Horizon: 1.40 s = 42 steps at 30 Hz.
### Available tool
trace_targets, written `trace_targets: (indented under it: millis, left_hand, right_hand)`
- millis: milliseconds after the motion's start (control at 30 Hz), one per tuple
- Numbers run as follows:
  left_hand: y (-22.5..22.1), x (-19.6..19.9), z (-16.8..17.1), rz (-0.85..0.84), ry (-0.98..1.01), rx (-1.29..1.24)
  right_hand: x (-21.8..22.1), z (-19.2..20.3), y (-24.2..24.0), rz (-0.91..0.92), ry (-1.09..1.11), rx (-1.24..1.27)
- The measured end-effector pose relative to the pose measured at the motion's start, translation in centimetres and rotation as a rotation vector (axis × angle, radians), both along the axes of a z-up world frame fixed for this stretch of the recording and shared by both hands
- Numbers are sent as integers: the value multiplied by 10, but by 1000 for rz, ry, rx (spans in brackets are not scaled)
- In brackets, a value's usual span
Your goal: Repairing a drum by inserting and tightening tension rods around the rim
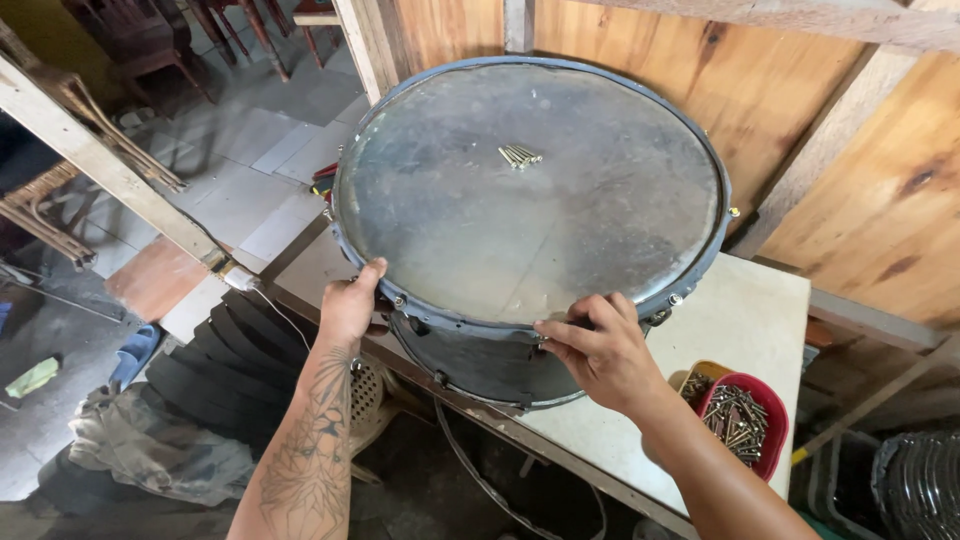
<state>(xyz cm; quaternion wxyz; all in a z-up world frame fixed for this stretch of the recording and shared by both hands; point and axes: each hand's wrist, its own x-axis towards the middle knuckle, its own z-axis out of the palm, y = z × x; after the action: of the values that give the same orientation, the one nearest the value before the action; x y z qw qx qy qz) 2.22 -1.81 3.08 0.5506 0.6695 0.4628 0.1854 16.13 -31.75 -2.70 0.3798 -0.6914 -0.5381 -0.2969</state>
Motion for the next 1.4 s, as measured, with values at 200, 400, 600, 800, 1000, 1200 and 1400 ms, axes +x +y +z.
trace_targets:
  millis: [200, 400, 600, 800, 1000, 1200, 1400]
  left_hand:
    - [39, 5, -45, -26, 18, 16]
    - [-4, -1, 5, 0, 18, 10]
    - [11, -1, -13, -19, 49, 15]
    - [-36, -10, 47, -67, 166, 50]
    - [-8, -3, 17, -31, 80, 2]
    - [-3, -6, 9, -24, 53, 12]
    - [-20, -23, -1, 93, -16, -6]
  right_hand:
    - [-3, -3, 8, -12, 25, 122]
    - [-6, -9, 9, -33, -72, 184]
    - [-18, 4, 2, 10, -57, 105]
    - [-1, 46, 5, 137, 54, -138]
    - [16, 53, 20, 79, -587, -473]
    - [30, 51, 38, 168, -388, -572]
    - [16, 89, 23, 169, -391, -730]
